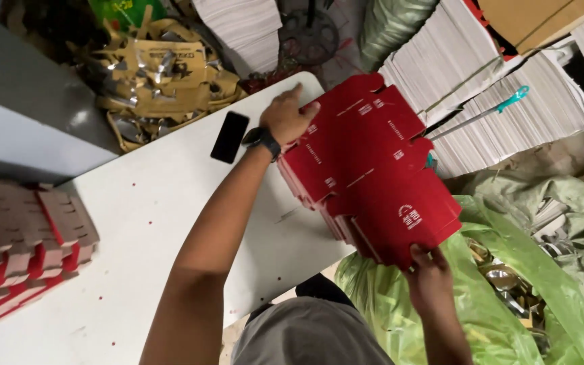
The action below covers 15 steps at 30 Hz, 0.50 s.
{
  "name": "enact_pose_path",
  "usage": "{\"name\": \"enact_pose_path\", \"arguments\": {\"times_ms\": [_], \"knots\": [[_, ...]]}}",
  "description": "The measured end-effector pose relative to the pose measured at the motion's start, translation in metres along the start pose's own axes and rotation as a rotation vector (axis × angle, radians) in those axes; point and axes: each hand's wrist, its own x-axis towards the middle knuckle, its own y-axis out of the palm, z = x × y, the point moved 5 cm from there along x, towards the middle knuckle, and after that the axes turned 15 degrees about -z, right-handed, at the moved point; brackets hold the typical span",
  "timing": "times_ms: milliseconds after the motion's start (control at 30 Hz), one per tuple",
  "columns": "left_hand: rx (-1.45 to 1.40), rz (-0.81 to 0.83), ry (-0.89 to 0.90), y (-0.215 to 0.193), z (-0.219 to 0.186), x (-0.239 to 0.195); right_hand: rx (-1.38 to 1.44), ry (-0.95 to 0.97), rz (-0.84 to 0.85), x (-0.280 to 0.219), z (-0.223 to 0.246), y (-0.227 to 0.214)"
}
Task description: Organizing and stacking flat-packed red cardboard boxes on a work table.
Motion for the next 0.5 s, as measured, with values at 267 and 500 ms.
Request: {"name": "enact_pose_path", "arguments": {"times_ms": [267,500], "knots": [[0.23,0.044,-0.041,0.01,-0.033,-0.013,0.062,0.092,-0.037,-0.024,-0.007,0.003],[0.341,0.058,-0.012,-0.031,-0.062,-0.008,0.031,0.153,-0.077,-0.026,-0.006,0.001]]}}
